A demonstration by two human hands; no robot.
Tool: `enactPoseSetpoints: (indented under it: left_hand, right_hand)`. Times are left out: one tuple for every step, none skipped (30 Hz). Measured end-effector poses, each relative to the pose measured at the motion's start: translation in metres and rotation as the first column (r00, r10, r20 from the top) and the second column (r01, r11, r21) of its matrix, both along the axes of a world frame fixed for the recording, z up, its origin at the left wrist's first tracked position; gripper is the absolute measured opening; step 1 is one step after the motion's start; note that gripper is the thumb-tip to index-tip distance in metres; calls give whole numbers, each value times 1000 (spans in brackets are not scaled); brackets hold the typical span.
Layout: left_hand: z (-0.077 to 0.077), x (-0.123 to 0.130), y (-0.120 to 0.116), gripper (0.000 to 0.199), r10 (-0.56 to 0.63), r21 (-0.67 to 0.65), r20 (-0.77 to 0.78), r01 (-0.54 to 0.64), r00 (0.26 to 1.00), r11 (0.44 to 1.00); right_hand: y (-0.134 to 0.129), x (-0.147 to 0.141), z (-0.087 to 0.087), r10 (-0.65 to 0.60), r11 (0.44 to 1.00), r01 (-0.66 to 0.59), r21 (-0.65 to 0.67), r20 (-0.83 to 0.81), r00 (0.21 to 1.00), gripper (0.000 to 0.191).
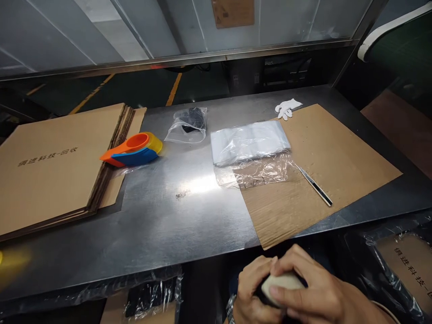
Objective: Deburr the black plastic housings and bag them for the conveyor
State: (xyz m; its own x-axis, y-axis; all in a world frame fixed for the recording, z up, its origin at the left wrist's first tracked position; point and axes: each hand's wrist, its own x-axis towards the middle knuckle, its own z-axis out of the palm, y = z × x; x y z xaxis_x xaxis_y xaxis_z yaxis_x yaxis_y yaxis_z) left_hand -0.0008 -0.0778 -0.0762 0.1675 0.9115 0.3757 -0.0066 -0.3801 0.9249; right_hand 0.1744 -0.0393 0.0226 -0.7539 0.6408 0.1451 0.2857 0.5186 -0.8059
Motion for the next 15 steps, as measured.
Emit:
enactPoseSetpoints:
  left_hand:
    - [0,0,1,53,-46,2,11,46,999,999]
    - [1,0,1,54,-87,10,23,87,996,996]
    - [1,0,1,55,-92,21,30,92,995,996]
    - [0,0,2,54,-59,24,25,58,998,998]
    - [0,0,2,54,-19,34,19,18,1000,999]
    - [0,0,2,54,7,39,12,-8,1000,999]
    - [-1,-1,1,54,12,36,8,-12,1000,999]
    - [-1,-1,1,54,-7,29,10,6,1000,1000]
    - [-1,-2,1,54,-42,26,15,42,999,999]
    - [-1,-2,1,55,-61,27,25,61,998,998]
    - [0,-3,1,55,-50,20,33,49,998,999]
    - [0,-3,1,53,-13,1,37,13,999,1000]
    - [1,-3,0,51,21,-23,36,-20,999,1000]
    - [1,-4,0,50,36,-55,36,-34,999,998]
    - [1,-4,-1,49,32,-90,43,-28,999,996]
  right_hand:
    - [0,0,0,-16,1000,16,6,1,1000,48]
    - [1,1,-1,-29,1000,29,13,4,1000,50]
    - [1,1,-1,-34,999,34,19,6,999,49]
    - [1,1,-1,-31,999,31,23,6,1000,48]
    - [1,1,-2,-20,999,20,25,6,1000,46]
    - [1,1,-2,-6,1000,6,25,7,1000,45]
    - [2,1,-2,-6,1000,6,27,5,1000,45]
    - [2,1,-2,-18,999,18,29,2,1000,45]
    - [2,1,-2,-29,999,29,25,4,1000,46]
    - [2,0,-1,-33,999,33,18,7,999,46]
    - [2,0,-1,-31,999,31,8,10,999,45]
    - [1,0,0,-21,1000,21,-2,12,1000,44]
    - [1,-1,0,-5,1000,5,-10,15,1000,44]
    - [1,-1,1,3,1000,-3,-11,13,1000,45]
    - [1,0,1,-2,1000,2,-7,9,1000,46]
